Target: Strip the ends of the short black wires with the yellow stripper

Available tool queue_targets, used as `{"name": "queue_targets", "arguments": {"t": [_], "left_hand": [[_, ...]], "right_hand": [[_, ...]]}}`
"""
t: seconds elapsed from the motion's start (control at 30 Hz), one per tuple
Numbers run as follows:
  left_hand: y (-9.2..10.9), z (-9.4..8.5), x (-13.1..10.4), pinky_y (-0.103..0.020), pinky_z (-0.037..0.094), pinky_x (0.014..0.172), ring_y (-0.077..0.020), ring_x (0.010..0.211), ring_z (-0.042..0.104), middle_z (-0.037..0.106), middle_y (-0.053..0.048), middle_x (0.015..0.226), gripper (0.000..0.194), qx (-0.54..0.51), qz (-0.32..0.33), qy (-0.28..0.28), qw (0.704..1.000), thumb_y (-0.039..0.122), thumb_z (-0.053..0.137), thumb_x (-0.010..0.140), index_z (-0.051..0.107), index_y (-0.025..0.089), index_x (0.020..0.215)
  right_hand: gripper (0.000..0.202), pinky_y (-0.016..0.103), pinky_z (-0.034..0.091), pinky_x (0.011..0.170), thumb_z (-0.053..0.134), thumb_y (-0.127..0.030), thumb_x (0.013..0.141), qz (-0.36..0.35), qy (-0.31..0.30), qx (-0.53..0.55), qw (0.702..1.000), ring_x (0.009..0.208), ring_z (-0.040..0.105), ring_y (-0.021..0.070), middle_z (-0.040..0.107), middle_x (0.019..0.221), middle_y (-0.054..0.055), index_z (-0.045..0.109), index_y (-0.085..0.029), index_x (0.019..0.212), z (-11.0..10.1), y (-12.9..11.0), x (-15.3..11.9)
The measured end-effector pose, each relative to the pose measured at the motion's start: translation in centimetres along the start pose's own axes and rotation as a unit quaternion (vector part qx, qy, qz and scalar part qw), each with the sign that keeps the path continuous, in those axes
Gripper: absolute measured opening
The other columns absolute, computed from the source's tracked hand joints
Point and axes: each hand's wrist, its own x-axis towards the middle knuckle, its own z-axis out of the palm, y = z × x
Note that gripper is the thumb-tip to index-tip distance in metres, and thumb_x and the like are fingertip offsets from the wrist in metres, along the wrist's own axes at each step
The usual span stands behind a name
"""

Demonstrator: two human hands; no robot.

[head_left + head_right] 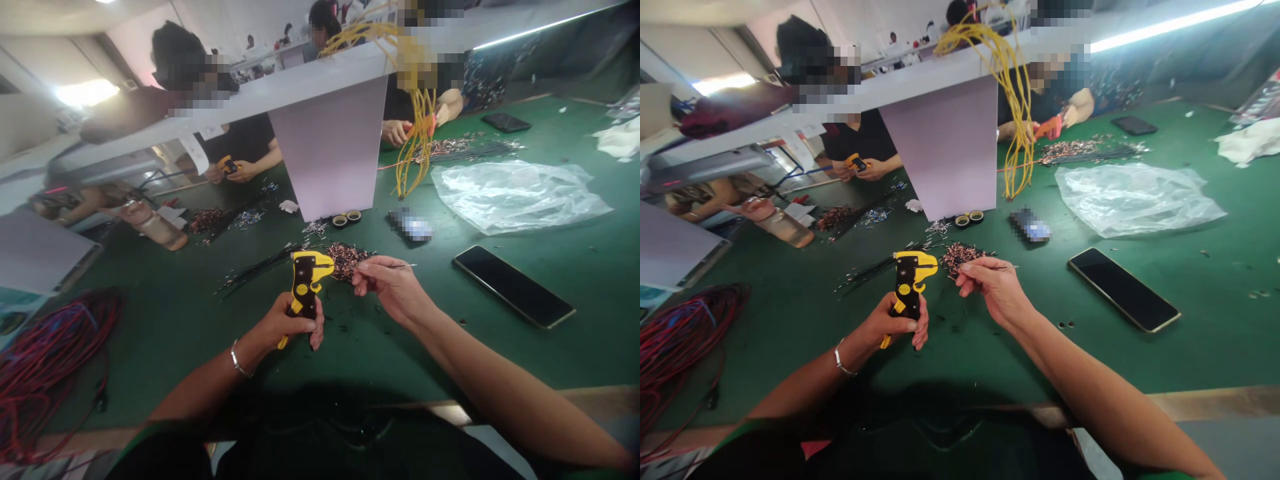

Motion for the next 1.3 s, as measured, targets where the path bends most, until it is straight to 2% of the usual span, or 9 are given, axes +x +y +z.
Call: {"name": "queue_targets", "arguments": {"t": [0.6,0.8,0.9,1.07,1.3], "left_hand": [[-0.3,0.5,0.0,-0.031,0.055,0.046,-0.0143,0.045,0.059,0.062,0.0,0.057,0.022,0.026,0.0,0.045,0.999,0.018,0.08,0.076,0.061,0.011,0.083],[-0.3,0.4,0.2,-0.02,0.042,0.033,-0.0064,0.032,0.043,0.051,0.007,0.047,0.024,0.015,0.001,0.082,0.997,0.018,0.08,0.075,0.057,0.013,0.076],[-0.1,0.3,0.3,-0.022,0.044,0.036,-0.0077,0.035,0.045,0.052,0.006,0.049,0.024,0.027,0.003,0.072,0.997,0.019,0.08,0.075,0.057,0.013,0.079],[0.7,0.4,0.4,-0.03,0.051,0.048,-0.0126,0.047,0.056,0.061,-0.001,0.064,0.027,0.028,0.031,0.065,0.997,0.02,0.082,0.071,0.061,0.011,0.087],[1.5,-0.2,0.9,-0.033,0.053,0.054,-0.0141,0.055,0.059,0.064,-0.003,0.073,0.03,0.035,0.071,0.115,0.99,0.018,0.082,0.069,0.063,0.011,0.091]], "right_hand": [[0.014,0.028,0.048,0.051,0.083,-0.028,0.069,0.011,0.008,0.004,1.0,0.048,0.061,0.0126,0.073,0.061,0.002,0.075,-0.019,0.064,-0.1,0.2,0.3],[0.014,0.027,0.048,0.05,0.084,-0.029,0.067,0.019,0.012,0.007,1.0,0.047,0.061,0.0124,0.073,0.061,0.002,0.075,-0.019,0.063,0.1,0.2,0.3],[0.014,0.027,0.048,0.05,0.083,-0.028,0.068,0.02,0.011,0.004,1.0,0.048,0.061,0.0122,0.073,0.061,0.002,0.075,-0.018,0.063,0.0,0.3,0.3],[0.013,0.028,0.047,0.05,0.084,-0.028,0.067,0.0,0.024,0.004,1.0,0.048,0.061,0.0127,0.073,0.061,0.002,0.075,-0.018,0.064,-0.4,0.3,0.5],[0.011,0.03,0.047,0.051,0.082,-0.025,0.068,-0.028,0.026,-0.009,0.999,0.047,0.061,0.0139,0.072,0.06,0.003,0.075,-0.019,0.061,-0.1,-0.1,0.2]]}}
